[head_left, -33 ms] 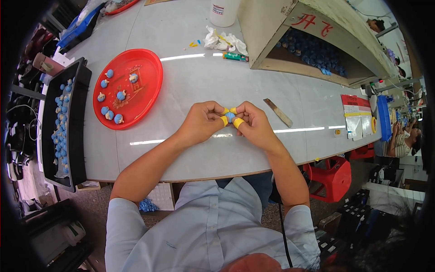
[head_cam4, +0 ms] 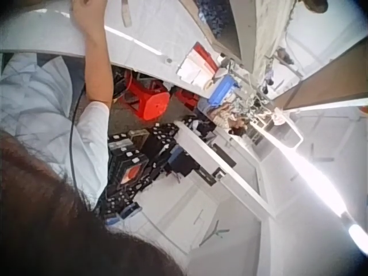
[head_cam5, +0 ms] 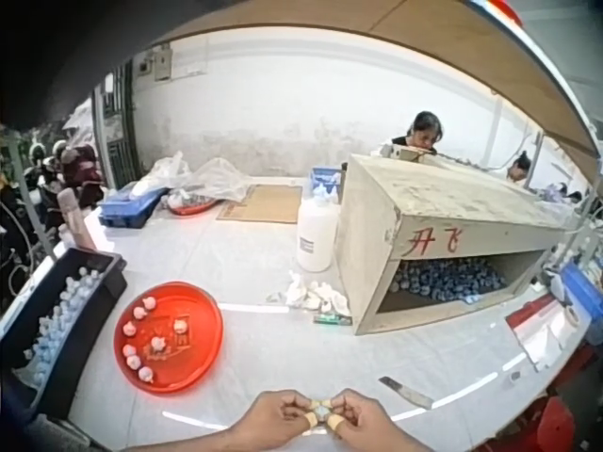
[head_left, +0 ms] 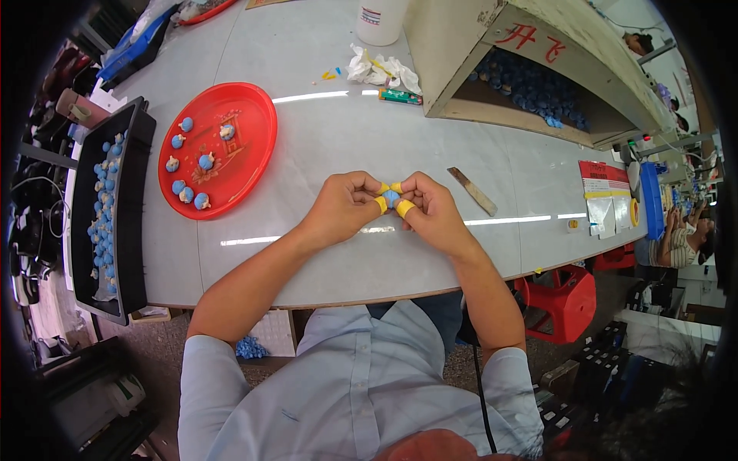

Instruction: The person assembles small blue and yellow plastic parts by hand, joining them together with glue from a bottle.

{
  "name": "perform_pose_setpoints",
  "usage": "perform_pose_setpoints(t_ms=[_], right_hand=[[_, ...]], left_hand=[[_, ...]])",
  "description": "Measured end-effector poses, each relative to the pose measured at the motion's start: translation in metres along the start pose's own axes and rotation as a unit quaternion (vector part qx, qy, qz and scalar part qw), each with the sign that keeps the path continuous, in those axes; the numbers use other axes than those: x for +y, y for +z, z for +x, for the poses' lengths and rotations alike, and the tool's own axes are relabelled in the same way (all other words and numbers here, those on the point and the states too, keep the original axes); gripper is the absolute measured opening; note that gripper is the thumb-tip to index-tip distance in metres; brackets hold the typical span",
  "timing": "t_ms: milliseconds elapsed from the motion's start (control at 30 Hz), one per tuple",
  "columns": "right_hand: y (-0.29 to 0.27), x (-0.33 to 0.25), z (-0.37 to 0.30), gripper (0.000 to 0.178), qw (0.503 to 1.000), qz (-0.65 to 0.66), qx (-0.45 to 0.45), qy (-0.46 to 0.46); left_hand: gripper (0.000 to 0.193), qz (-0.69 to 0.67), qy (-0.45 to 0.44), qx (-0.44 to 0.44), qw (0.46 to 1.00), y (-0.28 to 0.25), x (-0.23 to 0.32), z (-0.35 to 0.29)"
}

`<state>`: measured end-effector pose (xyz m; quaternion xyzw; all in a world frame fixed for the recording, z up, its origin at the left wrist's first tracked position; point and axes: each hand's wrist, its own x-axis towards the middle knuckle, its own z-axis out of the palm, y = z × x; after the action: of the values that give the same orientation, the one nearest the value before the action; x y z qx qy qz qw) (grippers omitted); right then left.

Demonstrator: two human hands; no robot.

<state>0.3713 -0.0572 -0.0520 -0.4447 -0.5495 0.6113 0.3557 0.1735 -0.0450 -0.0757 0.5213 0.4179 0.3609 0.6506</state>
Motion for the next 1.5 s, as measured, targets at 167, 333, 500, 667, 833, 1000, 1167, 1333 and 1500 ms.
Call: perform_pose_setpoints(t_ms=[167, 333, 500, 667, 833, 1000, 1167, 1333, 1500], right_hand=[[-0.001, 0.005, 0.001, 0.016, 1.000, -0.008, 0.005, -0.005], [0.000, 0.004, -0.001, 0.018, 1.000, -0.011, 0.010, -0.008], [0.003, 0.002, 0.001, 0.018, 1.000, 0.012, 0.012, -0.007], [-0.001, -0.016, -0.004, 0.016, 0.999, 0.029, 0.006, 0.031], [-0.001, -0.012, -0.002, 0.015, 0.999, 0.027, -0.007, 0.041], [0.001, -0.011, -0.003, 0.015, 0.998, 0.017, 0.002, 0.054], [0.004, -0.014, -0.002, 0.014, 0.999, 0.018, 0.007, 0.032], [-0.002, 0.004, -0.002, 0.021, 0.998, 0.014, 0.007, -0.053], [-0.033, -0.015, -0.004, 0.022, 0.994, 0.005, 0.101, -0.043]], left_hand=[[0.013, 0.009, 0.006, 0.015, 1.000, 0.004, 0.003, -0.001], [0.013, 0.002, 0.018, 0.010, 1.000, 0.005, 0.004, -0.002], [0.018, -0.024, 0.002, 0.009, 1.000, 0.002, 0.002, 0.000], [0.026, -0.088, -0.067, -0.011, 0.994, -0.001, 0.021, 0.000], [0.043, -0.063, -0.078, -0.028, 0.995, -0.005, 0.024, 0.000], [0.042, -0.064, -0.079, -0.024, 0.995, -0.005, 0.025, -0.003], [0.044, -0.071, -0.068, -0.021, 0.995, -0.003, 0.026, -0.001], [0.053, -0.007, -0.065, 0.002, 0.998, 0.005, 0.027, 0.001], [0.049, 0.053, -0.003, 0.138, 0.989, -0.031, 0.060, -0.012]])
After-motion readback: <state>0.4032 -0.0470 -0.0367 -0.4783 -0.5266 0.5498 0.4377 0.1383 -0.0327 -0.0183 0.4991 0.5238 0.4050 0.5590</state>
